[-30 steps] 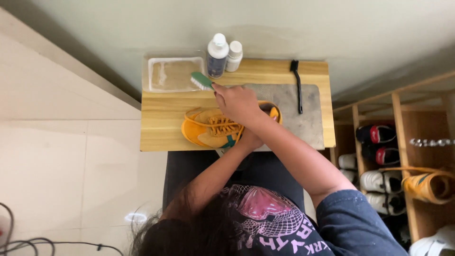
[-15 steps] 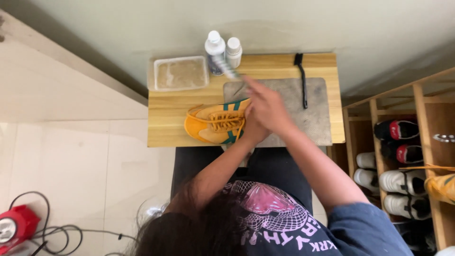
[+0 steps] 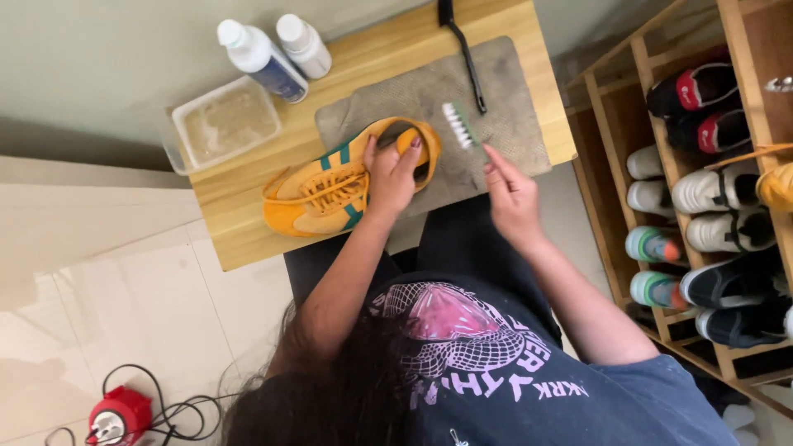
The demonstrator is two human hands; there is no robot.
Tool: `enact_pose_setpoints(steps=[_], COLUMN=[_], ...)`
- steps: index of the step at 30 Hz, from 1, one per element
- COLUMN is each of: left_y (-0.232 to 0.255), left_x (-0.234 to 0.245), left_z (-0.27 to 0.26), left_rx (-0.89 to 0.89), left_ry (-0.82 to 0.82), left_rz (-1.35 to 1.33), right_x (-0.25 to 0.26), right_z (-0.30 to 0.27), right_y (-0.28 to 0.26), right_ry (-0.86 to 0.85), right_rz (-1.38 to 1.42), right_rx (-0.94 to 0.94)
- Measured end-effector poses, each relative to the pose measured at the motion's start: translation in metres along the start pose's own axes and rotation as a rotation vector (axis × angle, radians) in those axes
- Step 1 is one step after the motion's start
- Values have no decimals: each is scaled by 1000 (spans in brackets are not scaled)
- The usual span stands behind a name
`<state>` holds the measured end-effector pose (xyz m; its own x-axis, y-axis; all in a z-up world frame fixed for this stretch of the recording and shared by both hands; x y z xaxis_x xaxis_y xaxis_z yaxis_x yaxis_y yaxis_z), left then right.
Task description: The person scrubs a yellow and green sneaker with a green brush, dipping it into a soapy container. They clean the upper, sides, and interior collar of the shoe on a wooden table.
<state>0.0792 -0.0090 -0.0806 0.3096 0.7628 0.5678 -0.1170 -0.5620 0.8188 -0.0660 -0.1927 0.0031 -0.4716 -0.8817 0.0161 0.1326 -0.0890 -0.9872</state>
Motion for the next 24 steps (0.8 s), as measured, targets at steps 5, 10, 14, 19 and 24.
enact_pose_setpoints(steps=[5, 10, 14, 19, 24], left_y=[-39, -34, -39, -33, -27], left_x=[-15, -11, -16, -11, -7], left_z=[3, 0, 4, 2, 0], left_rx=[42, 95, 93, 80, 110], left_ry=[-34, -31, -9, -12, -3], left_rz=[-44, -95, -115, -115, -148], right_x=[-22, -24, -14, -10, -17], right_z=[3, -2, 0, -7, -8], right_y=[-15, -26, -16, -5, -22], right_ry=[-20, -39, -56, -59, -50], right_rz=[-38, -185, -234, -211, -152], right_rx=[-24, -32, -93, -71, -105])
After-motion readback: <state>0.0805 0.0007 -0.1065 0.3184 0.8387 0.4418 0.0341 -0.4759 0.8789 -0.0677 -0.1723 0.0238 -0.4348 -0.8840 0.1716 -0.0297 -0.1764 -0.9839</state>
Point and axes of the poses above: each hand's wrist, its own z-axis towards the middle knuckle, its own x-axis out of the back of the hand, y = z × x, the point moved 7 cm from there along z, towards the middle knuckle, and after that the axes turned 13 degrees about z, right-handed, at the moved point
